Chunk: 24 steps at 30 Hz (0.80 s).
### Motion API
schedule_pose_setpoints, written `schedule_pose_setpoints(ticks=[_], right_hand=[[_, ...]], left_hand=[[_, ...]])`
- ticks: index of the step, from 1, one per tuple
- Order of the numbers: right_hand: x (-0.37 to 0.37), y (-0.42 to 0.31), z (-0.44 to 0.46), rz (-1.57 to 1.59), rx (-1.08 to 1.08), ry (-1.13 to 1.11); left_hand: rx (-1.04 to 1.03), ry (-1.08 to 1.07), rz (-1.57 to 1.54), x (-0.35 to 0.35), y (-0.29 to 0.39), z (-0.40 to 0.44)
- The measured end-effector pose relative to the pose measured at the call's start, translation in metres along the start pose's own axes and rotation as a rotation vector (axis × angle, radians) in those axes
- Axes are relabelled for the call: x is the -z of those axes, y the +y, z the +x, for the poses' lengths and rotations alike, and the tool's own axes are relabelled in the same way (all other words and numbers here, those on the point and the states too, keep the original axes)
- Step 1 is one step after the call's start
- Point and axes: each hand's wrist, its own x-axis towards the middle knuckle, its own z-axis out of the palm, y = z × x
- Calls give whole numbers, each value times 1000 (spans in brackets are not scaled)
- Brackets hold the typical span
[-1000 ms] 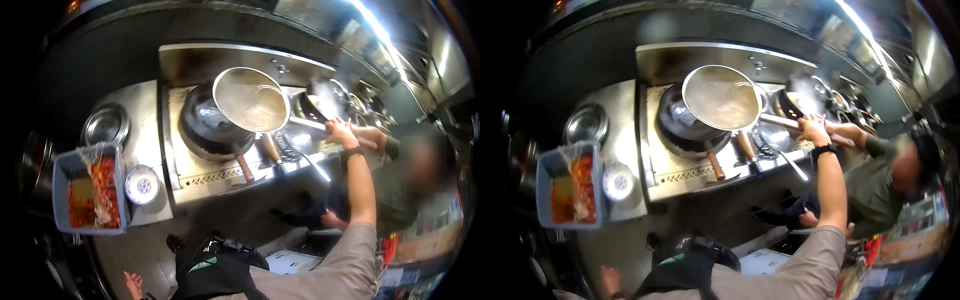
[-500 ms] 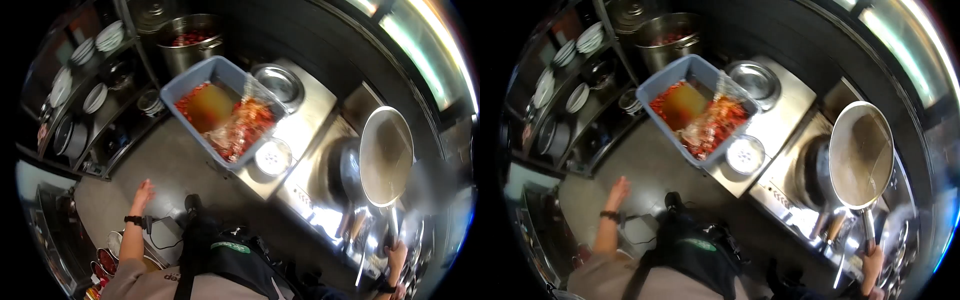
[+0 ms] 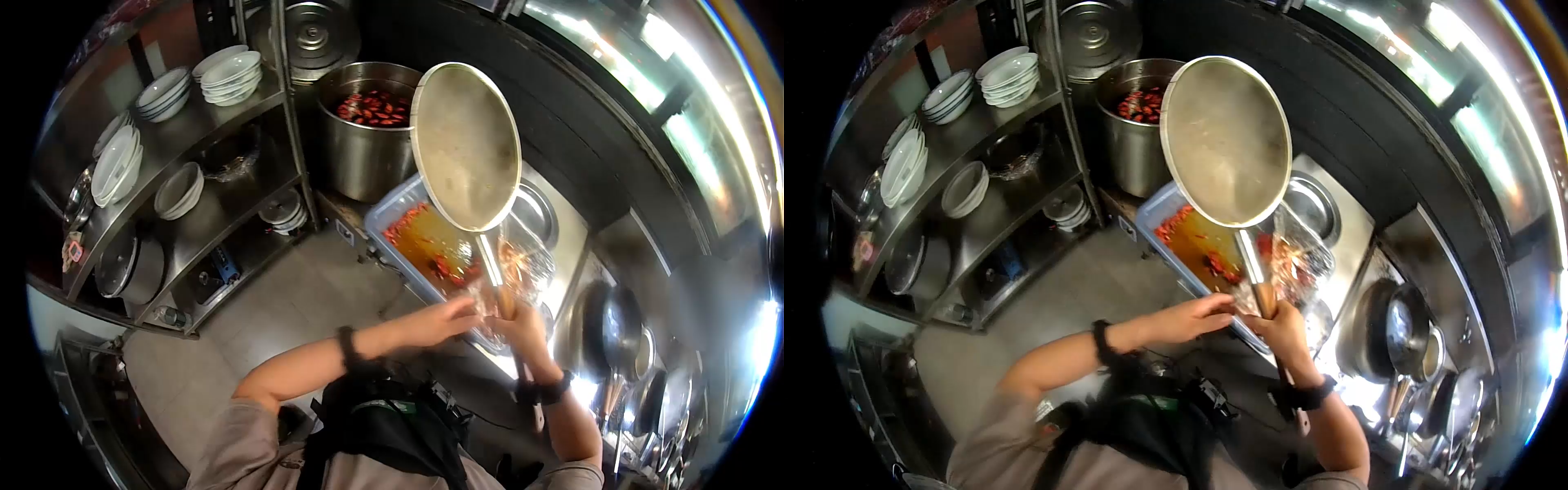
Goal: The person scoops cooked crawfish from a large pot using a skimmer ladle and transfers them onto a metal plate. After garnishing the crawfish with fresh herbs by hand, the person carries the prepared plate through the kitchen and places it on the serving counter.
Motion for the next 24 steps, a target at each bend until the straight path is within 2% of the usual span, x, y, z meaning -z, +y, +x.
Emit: schedule_pose_setpoints(ticks=[2,3,4,5,8,10,11,12,13,15,17,19,22,23,24], right_hand=[[-51,-58,38,-11,146,-5],[-70,-82,61,-54,221,-15],[-84,-112,80,-150,168,10],[-97,-131,106,-191,175,7],[-113,-173,191,-37,199,-116],[-113,-194,250,363,484,-325],[-109,-209,275,384,483,-330],[-103,-227,297,559,197,-550],[-99,-245,321,721,-99,-767],[-100,-270,363,754,-134,-876],[-118,-294,404,1024,-59,-916],[-131,-333,461,1154,-92,-909],[-122,-343,534,1450,-129,-904],[-127,-358,549,1495,-92,-847],[-137,-370,564,1470,-53,-768]], left_hand=[[11,36,-73,48,-11,16],[163,152,-267,72,-8,24],[315,266,-457,99,-8,33],[325,273,-449,128,-12,42],[60,444,-668,211,-29,82],[12,480,-606,273,-36,115],[-33,494,-550,308,-26,130],[11,405,-522,345,-12,142],[27,409,-508,387,-3,159],[6,398,-549,467,13,201],[21,329,-584,533,26,227],[-9,251,-567,599,26,267],[83,93,-492,656,37,359],[108,21,-530,673,37,380],[138,-55,-388,694,35,397]])
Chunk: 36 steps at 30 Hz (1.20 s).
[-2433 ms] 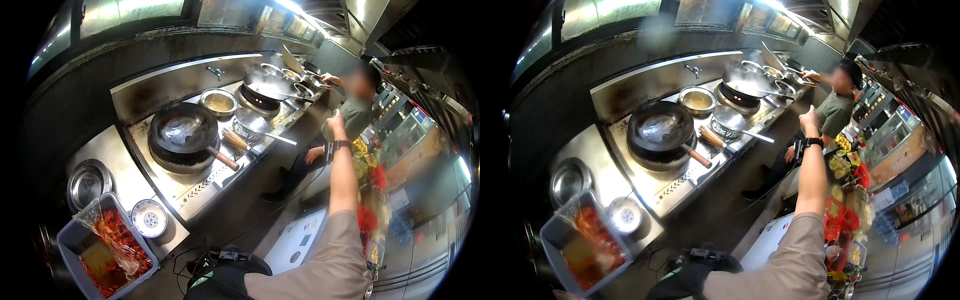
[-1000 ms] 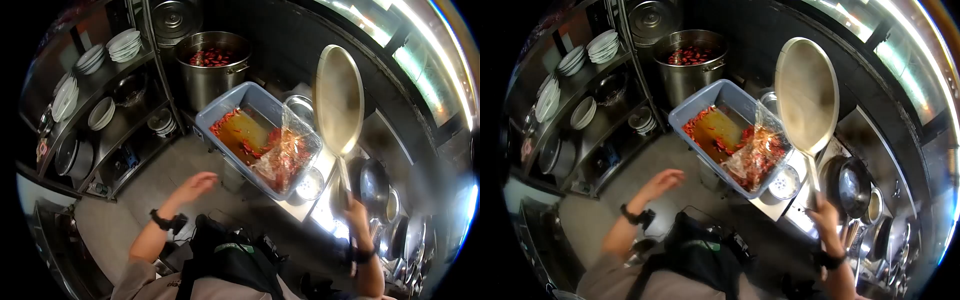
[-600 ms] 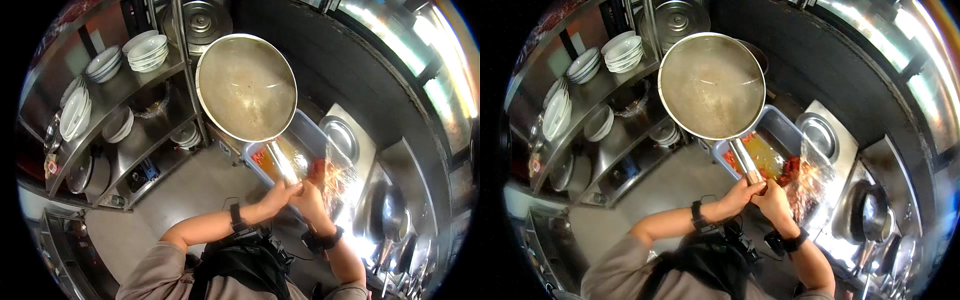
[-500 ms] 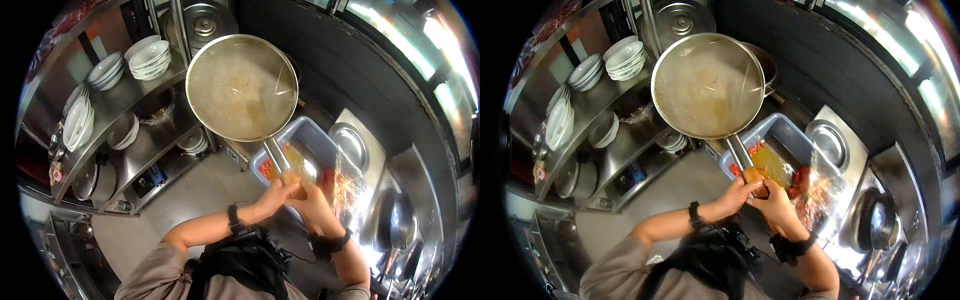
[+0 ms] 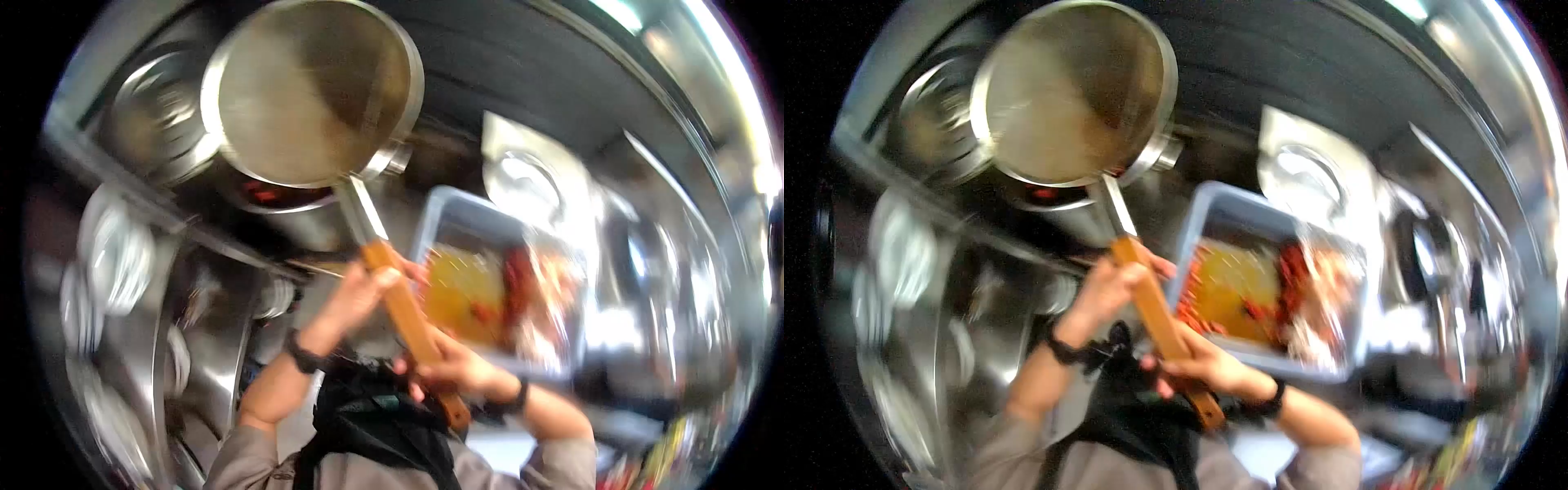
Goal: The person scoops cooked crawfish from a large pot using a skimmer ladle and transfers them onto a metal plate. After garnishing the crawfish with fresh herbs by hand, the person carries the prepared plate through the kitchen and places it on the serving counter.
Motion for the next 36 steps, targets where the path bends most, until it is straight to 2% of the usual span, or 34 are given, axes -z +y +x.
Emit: schedule_pose_setpoints(ticks=[1,2,4,7,10,12,13,14,15,16,17,18,19,21,22,23,25,26,27,30,31,35,36], right_hand=[[-2,6,13,-50,55,43],[-1,12,12,2,119,104],[-24,17,7,181,263,214],[-37,13,-7,181,428,323],[-36,13,-45,-20,622,744],[-29,6,-84,-206,686,1049],[-23,0,-107,-441,646,1256],[-6,-2,-132,-494,658,1330],[1,-13,-150,-653,632,1514],[28,-14,-172,-704,694,1585],[52,-18,-194,-1088,586,1801],[81,-21,-217,-1238,508,1903],[113,-23,-236,-1390,423,1999],[169,-29,-257,-1259,384,2052],[191,-33,-259,-1170,293,2106],[240,-23,-271,-1327,381,2098],[289,-17,-286,-1509,380,2004],[310,-18,-297,-1583,310,1957],[321,-14,-319,-1584,315,1944],[299,-19,-345,-881,183,1880],[263,-28,-344,-720,151,1900],[197,-11,-341,-465,617,1564],[215,1,-355,-385,621,1472]], left_hand=[[-24,-44,-57,14,-6,11],[10,-75,32,14,-9,14],[93,-272,51,15,-5,41],[120,-531,95,16,5,76],[130,-679,143,19,17,88],[77,-654,261,31,26,88],[68,-665,259,40,24,87],[111,-607,273,52,18,84],[154,-550,288,63,11,81],[151,-549,285,74,0,76],[210,-451,332,83,-12,71],[270,-347,375,91,-23,63],[270,-341,370,97,-33,56],[324,-186,464,103,-52,43],[327,-177,464,103,-58,35],[358,-120,438,100,-63,28],[391,-54,411,87,-72,14],[380,-50,407,80,-75,8],[369,-45,404,75,-76,2],[345,9,408,64,-76,-16],[341,25,403,63,-79,-24],[352,96,442,65,-78,-54],[340,93,442,66,-73,-65]])
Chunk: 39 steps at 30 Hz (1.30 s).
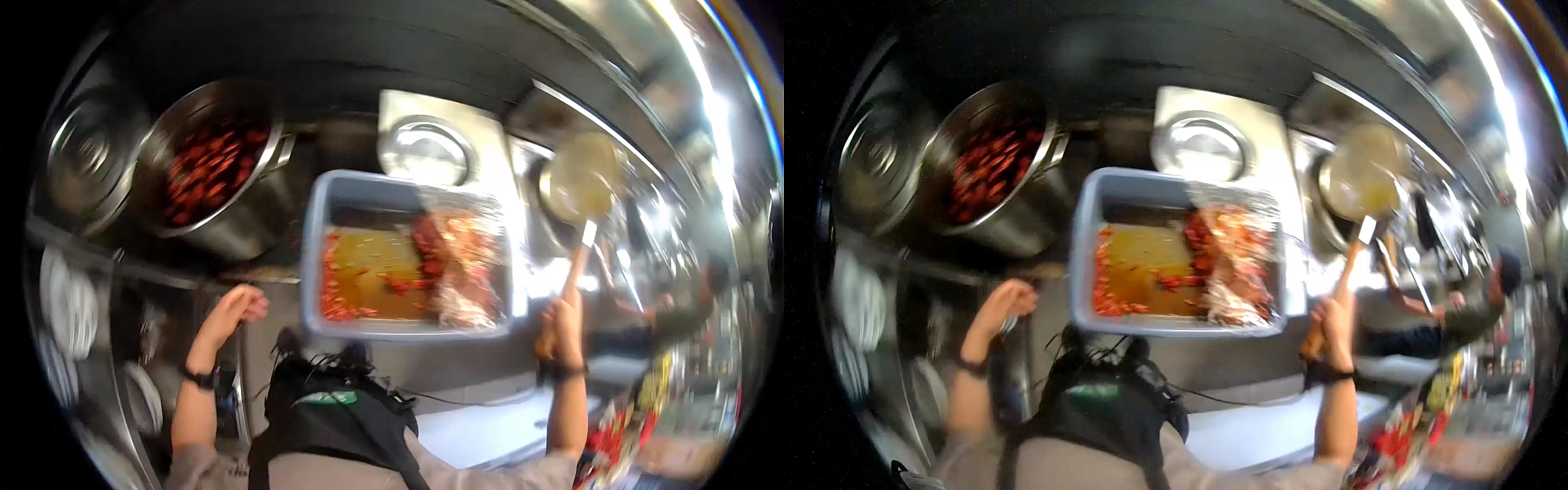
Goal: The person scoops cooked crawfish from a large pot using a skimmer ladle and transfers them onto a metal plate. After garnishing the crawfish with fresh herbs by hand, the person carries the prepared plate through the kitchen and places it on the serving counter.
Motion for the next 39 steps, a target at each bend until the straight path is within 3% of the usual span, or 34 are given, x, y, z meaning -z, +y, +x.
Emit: schedule_pose_setpoints(ticks=[3,5,8,13,15,18,21,23,25,27,33,37,39], right_hand=[[-60,-68,-93,263,125,45],[-57,-63,-109,400,171,-140],[-125,-86,-155,485,178,-337],[-232,-108,-191,296,141,-367],[-292,-119,-198,-54,160,-387],[-386,-123,-206,-287,199,-454],[-475,-110,-188,-519,357,-478],[-516,-94,-160,-656,427,-471],[-546,-63,-128,-689,668,-511],[-582,-79,-148,-863,754,-477],[-639,-61,-122,-1092,647,-480],[-657,-53,-88,-1100,802,-509],[-666,-95,-119,-1099,313,-647]], left_hand=[[-39,-17,27,1,-2,-21],[3,-40,-5,4,-3,-25],[-20,-74,-5,19,-6,-27],[-96,-115,19,73,-24,-39],[-136,-143,-15,107,-36,-45],[-113,-144,-50,145,-47,-59],[-162,-168,-109,187,-68,-68],[-173,-141,133,208,-72,-75],[-155,-148,164,227,-61,-92],[-177,-84,177,243,-66,-98],[-150,3,85,263,-93,-108],[-135,102,76,269,-98,-114],[-125,144,51,267,-103,-120]])
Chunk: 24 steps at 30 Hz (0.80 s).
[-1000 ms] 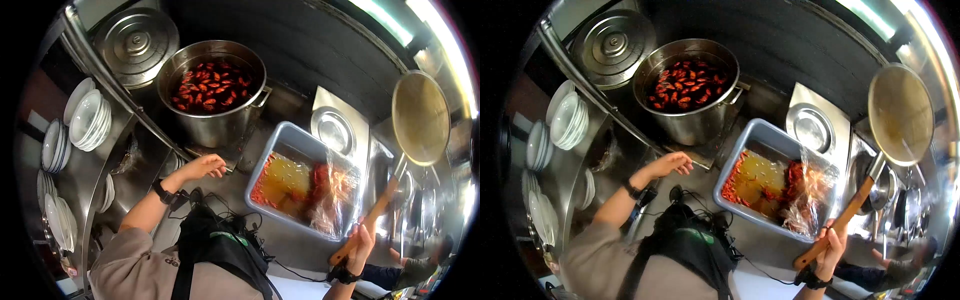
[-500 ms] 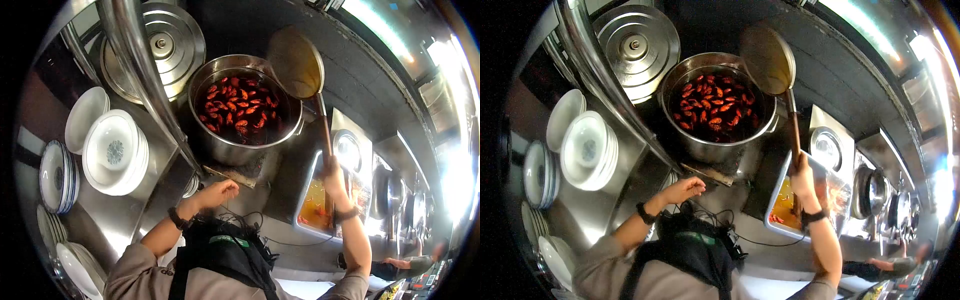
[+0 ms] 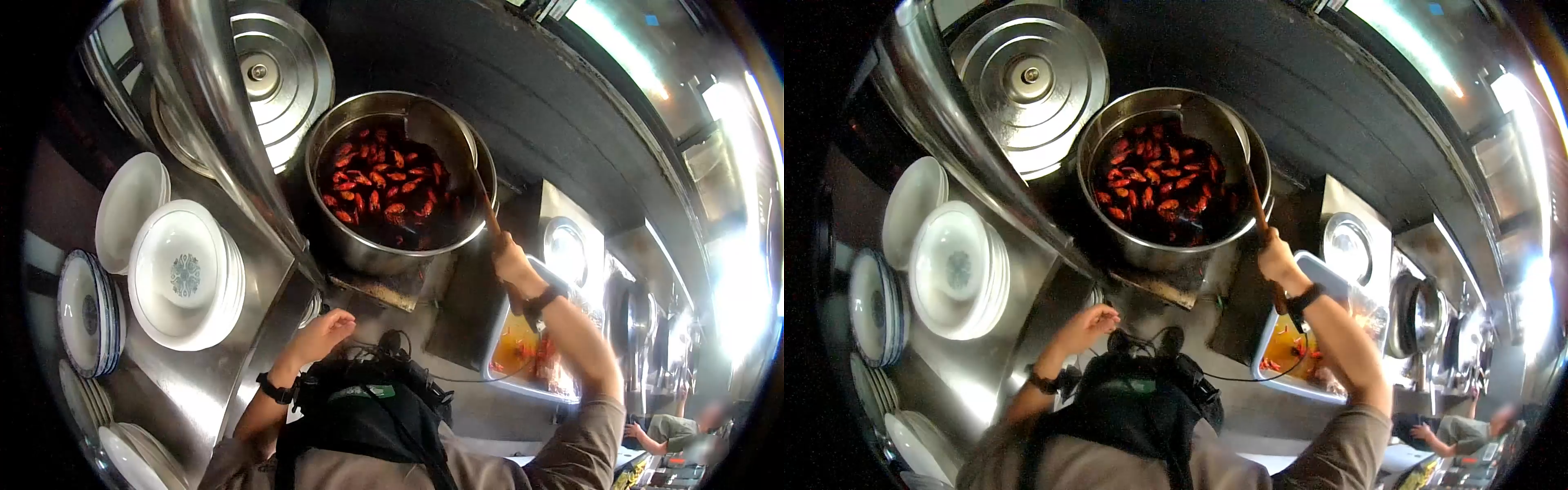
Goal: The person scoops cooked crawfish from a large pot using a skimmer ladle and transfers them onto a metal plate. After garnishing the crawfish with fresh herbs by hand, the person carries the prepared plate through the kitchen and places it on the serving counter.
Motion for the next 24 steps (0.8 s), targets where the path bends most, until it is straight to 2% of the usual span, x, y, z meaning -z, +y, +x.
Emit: schedule_pose_setpoints(ticks=[2,3,5,8,10,12,13,17,19,22,24], right_hand=[[16,3,-4,283,-107,-179],[26,8,-12,349,-177,-240],[58,-12,-41,421,-184,-355],[61,0,-51,507,-209,-439],[58,-9,-55,421,-224,-494],[58,-18,-60,754,-288,-600],[59,-32,-62,707,-251,-634],[13,-37,-32,773,-303,-756],[-19,-18,-15,1216,-368,-958],[-17,-18,-26,1157,-335,-922],[-18,-6,-33,1249,-262,-967]], left_hand=[[10,52,-16,4,3,-1],[70,31,-43,4,7,-5],[136,16,-76,4,10,-7],[115,78,-30,3,6,-6],[90,109,-4,2,-5,-3],[58,123,-57,-4,-7,5],[24,129,-109,-7,-4,7],[35,128,-41,1,20,12],[160,139,-36,3,33,9],[142,99,-35,8,26,6],[105,133,-69,11,13,5]])
